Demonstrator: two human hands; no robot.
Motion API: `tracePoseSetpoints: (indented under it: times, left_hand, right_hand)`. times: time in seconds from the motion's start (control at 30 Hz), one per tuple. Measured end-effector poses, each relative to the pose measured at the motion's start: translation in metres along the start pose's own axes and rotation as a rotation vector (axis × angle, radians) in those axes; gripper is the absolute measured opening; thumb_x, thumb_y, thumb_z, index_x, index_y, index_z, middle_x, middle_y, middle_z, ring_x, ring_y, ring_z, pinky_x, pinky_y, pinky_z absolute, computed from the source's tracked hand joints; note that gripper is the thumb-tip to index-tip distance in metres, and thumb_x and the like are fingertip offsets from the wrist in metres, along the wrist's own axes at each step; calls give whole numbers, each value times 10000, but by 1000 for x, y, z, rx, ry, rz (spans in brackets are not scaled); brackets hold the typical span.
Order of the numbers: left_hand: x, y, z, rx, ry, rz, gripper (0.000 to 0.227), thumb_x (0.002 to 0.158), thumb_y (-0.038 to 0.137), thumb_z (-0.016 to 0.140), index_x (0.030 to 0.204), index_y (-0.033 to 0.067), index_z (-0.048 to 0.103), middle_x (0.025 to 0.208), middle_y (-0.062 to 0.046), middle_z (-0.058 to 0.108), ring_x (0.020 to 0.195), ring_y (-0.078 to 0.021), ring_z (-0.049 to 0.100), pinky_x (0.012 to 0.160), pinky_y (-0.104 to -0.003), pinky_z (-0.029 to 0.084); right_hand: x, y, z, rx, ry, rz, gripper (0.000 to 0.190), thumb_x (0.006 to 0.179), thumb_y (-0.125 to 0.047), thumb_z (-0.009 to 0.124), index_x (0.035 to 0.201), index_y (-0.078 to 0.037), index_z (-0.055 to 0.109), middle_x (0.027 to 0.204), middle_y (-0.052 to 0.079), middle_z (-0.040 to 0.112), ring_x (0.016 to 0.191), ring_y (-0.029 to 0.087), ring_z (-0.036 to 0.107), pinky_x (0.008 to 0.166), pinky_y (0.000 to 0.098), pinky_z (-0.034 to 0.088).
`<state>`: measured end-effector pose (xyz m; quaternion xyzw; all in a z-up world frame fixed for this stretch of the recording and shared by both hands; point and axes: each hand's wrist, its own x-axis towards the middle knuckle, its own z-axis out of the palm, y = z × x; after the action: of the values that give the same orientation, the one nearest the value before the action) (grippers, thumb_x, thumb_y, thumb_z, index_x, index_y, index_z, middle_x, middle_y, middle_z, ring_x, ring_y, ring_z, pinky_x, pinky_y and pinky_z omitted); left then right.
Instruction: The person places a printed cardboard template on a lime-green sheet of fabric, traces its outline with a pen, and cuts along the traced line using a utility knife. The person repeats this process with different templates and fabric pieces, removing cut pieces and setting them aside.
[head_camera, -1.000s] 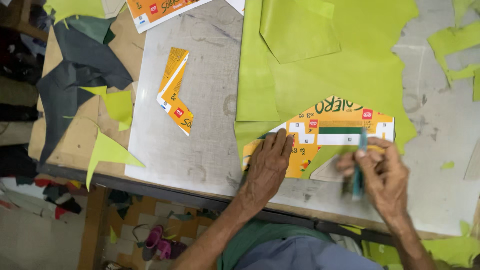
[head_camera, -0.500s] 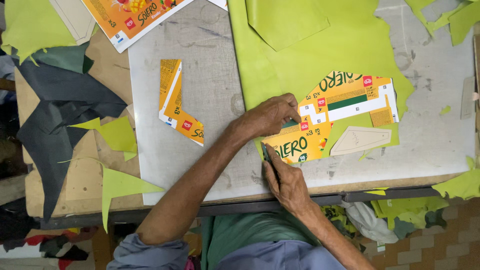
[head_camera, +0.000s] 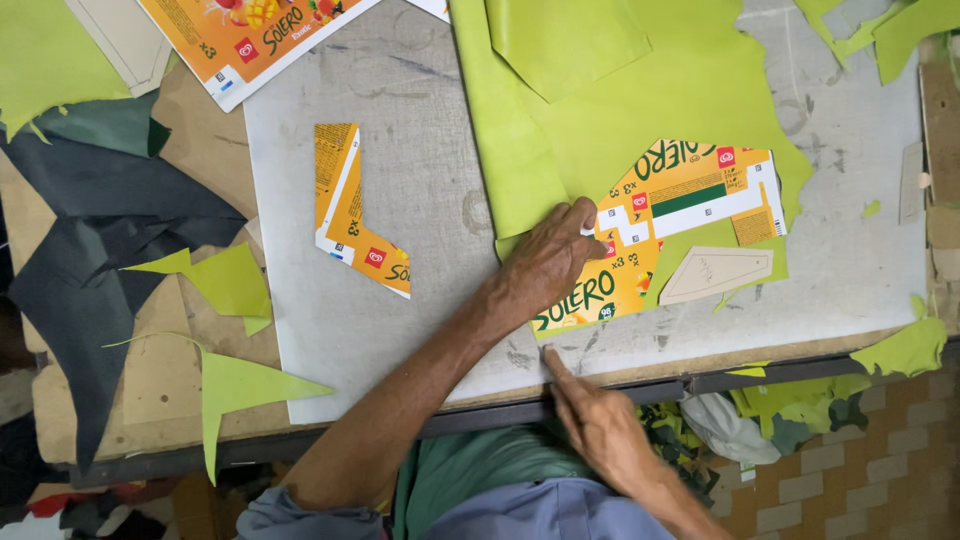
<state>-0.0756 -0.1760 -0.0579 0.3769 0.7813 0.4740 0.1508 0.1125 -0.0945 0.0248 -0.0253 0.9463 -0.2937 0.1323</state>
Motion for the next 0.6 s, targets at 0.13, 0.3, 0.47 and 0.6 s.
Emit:
tracePoseSetpoints:
  times: [0.13,0.3,0.47,0.6]
  left_hand:
    - [-7,5,-2,80,62,127,404,720,-75,724,1104,42,780,1322,-157,498,1081,-297,555,975,-398,500]
    - [-8,3,-1,73,38,125,495,627,-58,734,1115,22,752,1595,-166,352,1013,-314,532,965,-423,483]
    - [-11,1,5,79,113,119,423,731,-99,701,1123,48,763,1620,-128,393,1022,-282,537,986,-399,496]
    - [-10,4,6,87,130,101,440,690,-112,683,1089,54,767,1597,-131,414,1010,-289,546,952,-400,500]
  right_hand:
    - [19,43,-44,-104,-194,-58,634,857,5,622,1463,-153,525,1040,163,726,791,335,728,748,429,600]
    - [53,74,-53,-330,-291,-473,699,828,6,587,1498,-183,520,1042,88,610,927,263,651,832,409,551]
    - [55,79,-42,-287,-244,-520,713,807,-9,577,1495,-173,491,1046,92,601,908,269,634,817,403,543]
    - [56,84,-38,-267,-343,-456,751,773,11,576,1499,-162,497,1017,94,597,899,276,635,785,398,546]
